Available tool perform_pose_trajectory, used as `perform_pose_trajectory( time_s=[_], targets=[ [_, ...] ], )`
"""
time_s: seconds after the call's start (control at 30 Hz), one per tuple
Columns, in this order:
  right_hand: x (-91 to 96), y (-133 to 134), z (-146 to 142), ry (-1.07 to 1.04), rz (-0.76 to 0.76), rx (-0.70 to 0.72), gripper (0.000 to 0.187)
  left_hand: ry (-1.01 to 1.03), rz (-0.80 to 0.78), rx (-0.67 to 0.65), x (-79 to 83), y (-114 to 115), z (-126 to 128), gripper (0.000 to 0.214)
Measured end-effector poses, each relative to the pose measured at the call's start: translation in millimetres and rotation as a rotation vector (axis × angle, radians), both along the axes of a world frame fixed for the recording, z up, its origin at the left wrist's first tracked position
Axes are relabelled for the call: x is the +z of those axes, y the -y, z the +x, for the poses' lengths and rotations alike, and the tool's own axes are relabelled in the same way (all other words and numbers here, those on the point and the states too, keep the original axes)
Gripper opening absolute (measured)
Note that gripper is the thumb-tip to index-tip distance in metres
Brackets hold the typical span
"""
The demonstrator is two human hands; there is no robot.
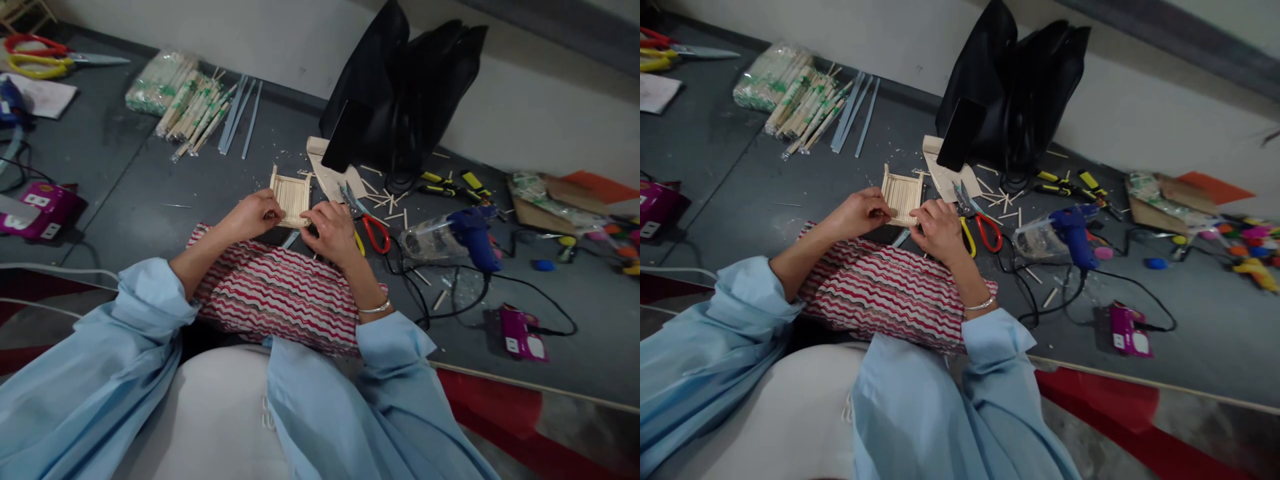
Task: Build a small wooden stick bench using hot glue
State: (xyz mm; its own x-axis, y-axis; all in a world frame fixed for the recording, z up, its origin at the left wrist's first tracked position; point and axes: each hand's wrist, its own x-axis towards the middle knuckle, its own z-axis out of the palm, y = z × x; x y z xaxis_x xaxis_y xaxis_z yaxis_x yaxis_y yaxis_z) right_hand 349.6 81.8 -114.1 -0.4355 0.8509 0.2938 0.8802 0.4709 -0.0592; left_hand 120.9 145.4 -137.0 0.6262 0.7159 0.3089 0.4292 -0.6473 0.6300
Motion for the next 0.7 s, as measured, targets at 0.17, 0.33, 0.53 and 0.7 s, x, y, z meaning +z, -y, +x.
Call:
perform_pose_trajectory(
  time_s=[0.17, 0.33, 0.53, 0.7],
  targets=[
    [8.5, 0, 8, -0.180, -0.030, -0.206, 0.025, 0.035, 0.005, 0.015, 8.3, 5, 2, 0.011],
    [18.5, 1, 24, -0.118, -0.203, -0.518, 0.021, 0.142, 0.041, 0.200, 17.8, 9, 2, 0.009],
    [22.4, 6, 25, 0.022, -0.395, -0.306, 0.027, 0.084, -0.043, 0.484, 15.5, 0, -5, 0.007],
    [26.7, 10, 23, 0.079, -0.404, -0.307, 0.026, 0.027, -0.096, 0.479, 10.6, -3, -5, 0.006]
  ],
)
